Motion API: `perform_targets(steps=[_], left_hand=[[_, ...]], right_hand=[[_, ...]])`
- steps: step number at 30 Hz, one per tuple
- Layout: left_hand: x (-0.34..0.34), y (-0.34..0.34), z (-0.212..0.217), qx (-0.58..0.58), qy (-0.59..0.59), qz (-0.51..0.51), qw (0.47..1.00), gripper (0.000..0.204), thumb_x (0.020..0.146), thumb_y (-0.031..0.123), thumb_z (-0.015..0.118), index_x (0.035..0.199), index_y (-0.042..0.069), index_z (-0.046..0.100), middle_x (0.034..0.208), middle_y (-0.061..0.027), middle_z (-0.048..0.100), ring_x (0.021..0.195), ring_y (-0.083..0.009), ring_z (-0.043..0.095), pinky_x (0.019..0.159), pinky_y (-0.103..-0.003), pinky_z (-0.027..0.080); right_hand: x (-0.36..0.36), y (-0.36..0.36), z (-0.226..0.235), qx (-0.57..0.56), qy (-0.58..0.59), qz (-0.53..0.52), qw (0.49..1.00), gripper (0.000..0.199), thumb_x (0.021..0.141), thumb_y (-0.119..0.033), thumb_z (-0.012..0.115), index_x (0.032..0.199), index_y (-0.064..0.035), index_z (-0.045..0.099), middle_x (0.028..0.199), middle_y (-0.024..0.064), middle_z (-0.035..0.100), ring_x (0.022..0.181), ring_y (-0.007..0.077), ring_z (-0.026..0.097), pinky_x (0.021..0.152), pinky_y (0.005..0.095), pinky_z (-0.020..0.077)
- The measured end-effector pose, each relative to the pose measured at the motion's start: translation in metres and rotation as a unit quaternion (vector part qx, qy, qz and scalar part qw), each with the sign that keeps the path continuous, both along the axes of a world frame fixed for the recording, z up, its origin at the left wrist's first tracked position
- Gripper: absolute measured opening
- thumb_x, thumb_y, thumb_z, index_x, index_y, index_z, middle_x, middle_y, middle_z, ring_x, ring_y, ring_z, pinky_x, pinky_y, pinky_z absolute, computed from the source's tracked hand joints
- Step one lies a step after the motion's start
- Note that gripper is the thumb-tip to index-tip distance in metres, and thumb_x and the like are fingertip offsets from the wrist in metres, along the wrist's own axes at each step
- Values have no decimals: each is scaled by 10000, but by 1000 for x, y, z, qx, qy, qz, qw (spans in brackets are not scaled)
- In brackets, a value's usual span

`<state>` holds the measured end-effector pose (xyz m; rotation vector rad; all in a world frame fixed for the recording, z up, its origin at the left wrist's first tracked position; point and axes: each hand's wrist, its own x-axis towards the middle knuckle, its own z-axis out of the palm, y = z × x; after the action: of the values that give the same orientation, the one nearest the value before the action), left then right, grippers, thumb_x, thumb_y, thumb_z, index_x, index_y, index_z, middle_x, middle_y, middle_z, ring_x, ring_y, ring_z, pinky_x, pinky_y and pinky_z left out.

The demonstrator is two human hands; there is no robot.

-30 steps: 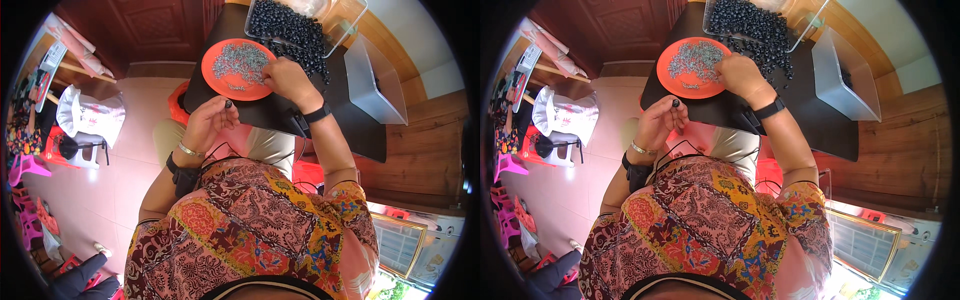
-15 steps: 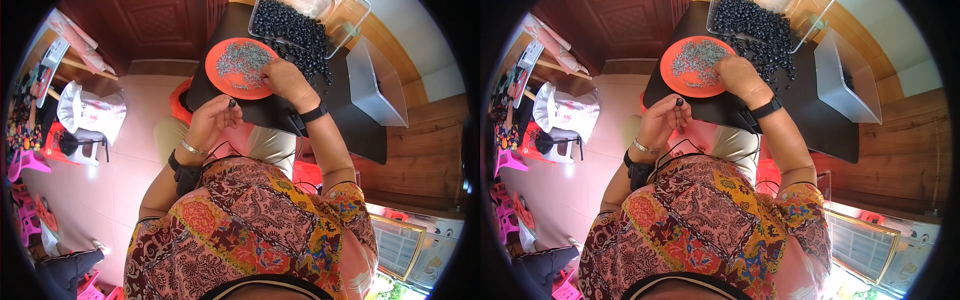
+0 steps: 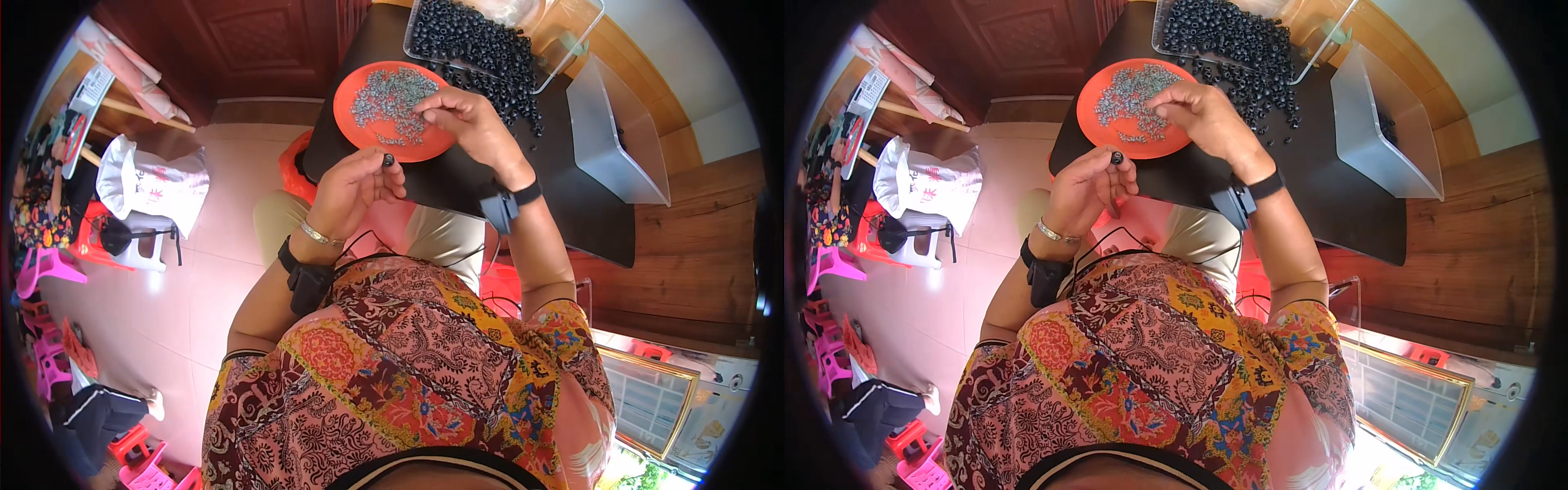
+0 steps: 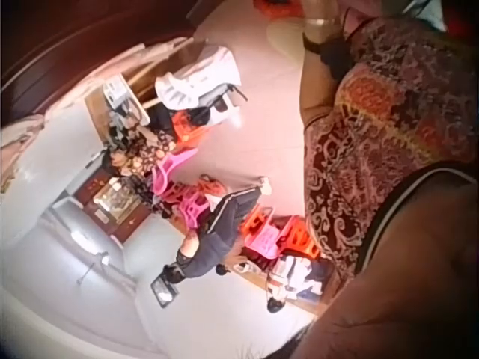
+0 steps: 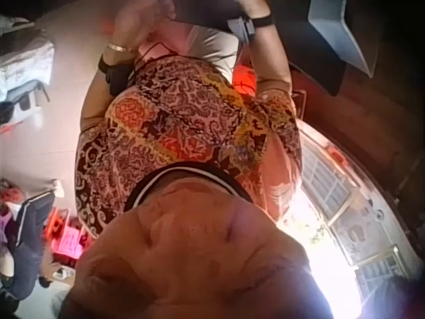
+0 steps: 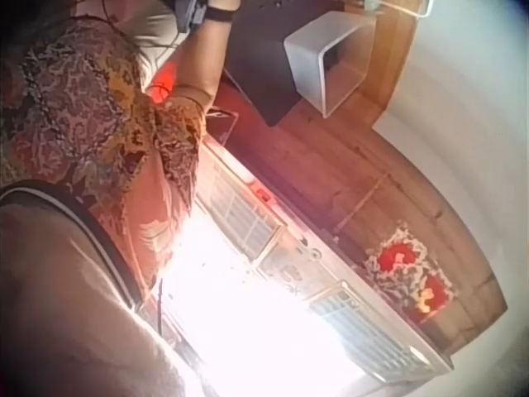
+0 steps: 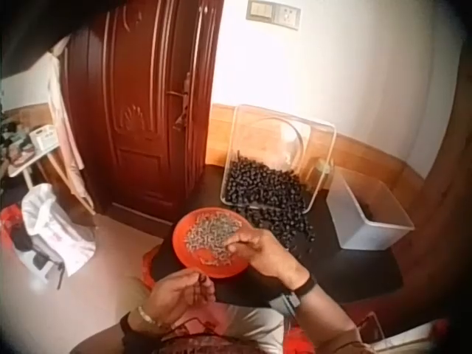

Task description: Manually insert small silver metal pins into black beads and place them aside.

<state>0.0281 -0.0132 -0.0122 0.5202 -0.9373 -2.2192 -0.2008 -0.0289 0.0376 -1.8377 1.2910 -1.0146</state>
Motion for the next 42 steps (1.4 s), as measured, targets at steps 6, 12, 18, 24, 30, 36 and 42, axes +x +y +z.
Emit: perform_targets(steps=[6,12,18,24,30,36,42], left_hand=[[-9,4,7,-1,25,-13,1000,222,944,236,457,963,42,561,886,-75,617,796,-192,610,728,-285,470],[-12,7,9,4,32,-11,999,275,946,237,443,1072,20,556,888,-73,608,796,-188,605,730,-281,464],[-11,7,7,1,28,-9,1000,291,944,239,444,1094,14,552,887,-76,607,789,-187,604,720,-279,461],[-11,8,7,-2,15,1,1000,278,948,236,436,1073,17,554,889,-72,610,790,-184,604,719,-280,461],[-11,8,6,0,15,10,1000,284,951,226,424,1097,18,551,902,-64,612,798,-175,605,723,-280,463],[-14,11,18,-2,19,25,1000,297,956,232,416,1133,28,540,933,-48,612,832,-157,597,738,-278,455],[-15,12,18,-2,35,34,999,310,974,254,396,1160,37,518,977,-55,610,881,-157,590,766,-282,453]], right_hand=[[29,33,15,38,-187,132,973,145,878,-15,605,1005,-15,674,930,39,639,886,126,603,798,252,481],[30,37,11,30,-181,151,971,131,907,6,559,997,-5,655,877,40,626,789,116,611,714,253,506],[31,39,4,-1,-160,127,979,123,894,7,581,987,-9,659,861,39,631,782,114,613,713,251,507],[33,42,6,9,-138,102,985,134,868,17,609,990,-7,658,867,34,637,783,112,623,716,243,510],[34,44,7,0,-114,84,990,165,842,31,632,1000,-10,658,889,46,638,802,115,625,717,243,510],[43,51,6,-172,-8,32,985,267,758,34,708,1015,-26,667,952,79,652,869,170,632,760,284,514],[50,57,-5,-219,-9,-28,975,228,792,17,683,1017,-23,670,963,94,659,861,189,629,768,294,509]])
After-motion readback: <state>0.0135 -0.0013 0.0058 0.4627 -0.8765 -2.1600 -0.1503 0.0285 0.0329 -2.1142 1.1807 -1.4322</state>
